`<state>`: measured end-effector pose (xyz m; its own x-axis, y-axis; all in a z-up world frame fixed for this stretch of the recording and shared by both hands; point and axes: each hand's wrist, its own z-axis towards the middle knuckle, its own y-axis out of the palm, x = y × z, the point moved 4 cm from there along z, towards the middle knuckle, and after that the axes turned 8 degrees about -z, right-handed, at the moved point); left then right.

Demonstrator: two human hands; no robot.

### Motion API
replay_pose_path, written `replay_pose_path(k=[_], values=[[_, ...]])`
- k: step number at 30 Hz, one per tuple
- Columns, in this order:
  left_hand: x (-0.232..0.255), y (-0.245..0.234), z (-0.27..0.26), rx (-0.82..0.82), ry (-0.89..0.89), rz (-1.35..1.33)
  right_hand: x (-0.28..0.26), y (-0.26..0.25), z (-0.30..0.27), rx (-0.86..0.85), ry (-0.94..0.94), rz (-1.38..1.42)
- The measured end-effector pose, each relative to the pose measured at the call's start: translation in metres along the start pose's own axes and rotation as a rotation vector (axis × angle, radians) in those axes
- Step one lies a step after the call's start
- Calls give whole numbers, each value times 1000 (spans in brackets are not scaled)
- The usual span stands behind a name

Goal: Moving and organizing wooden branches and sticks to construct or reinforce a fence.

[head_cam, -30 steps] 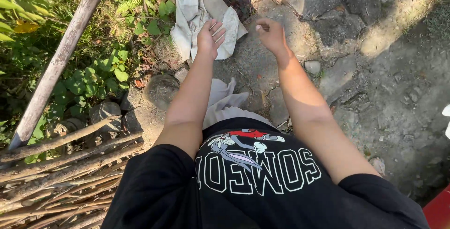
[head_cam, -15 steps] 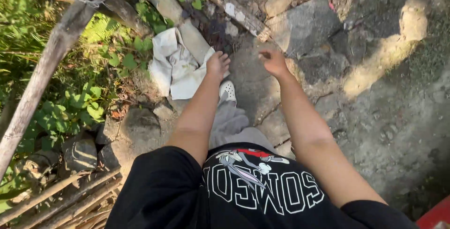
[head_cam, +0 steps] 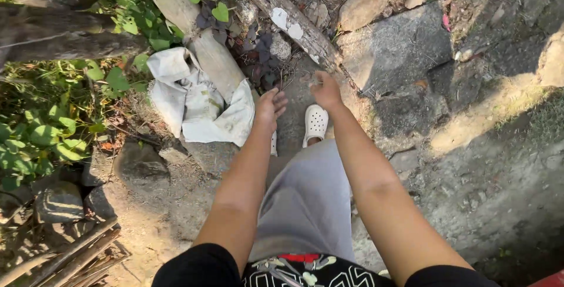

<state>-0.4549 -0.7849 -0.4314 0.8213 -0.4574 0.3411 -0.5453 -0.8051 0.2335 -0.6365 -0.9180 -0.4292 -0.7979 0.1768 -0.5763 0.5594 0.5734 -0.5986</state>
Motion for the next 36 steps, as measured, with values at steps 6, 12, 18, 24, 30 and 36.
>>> replay_pose_path(k=[6,12,18,24,30,36], values=[[-65,-15,155,61,-87,4,56,55,136,-21,124,-230],[-104,-5,277,-20,-21,-36,88,87,237,-50,51,-486],[-127,23,320,25,34,79,77,97,251,-49,59,-680],[-132,17,242,55,7,-19,-6,72,184,-191,108,-693],[-73,36,68,-47,-195,-421,-73,60,97,-420,117,-646],[6,14,-34,-36,-25,-326,-143,16,38,-703,-73,-619]])
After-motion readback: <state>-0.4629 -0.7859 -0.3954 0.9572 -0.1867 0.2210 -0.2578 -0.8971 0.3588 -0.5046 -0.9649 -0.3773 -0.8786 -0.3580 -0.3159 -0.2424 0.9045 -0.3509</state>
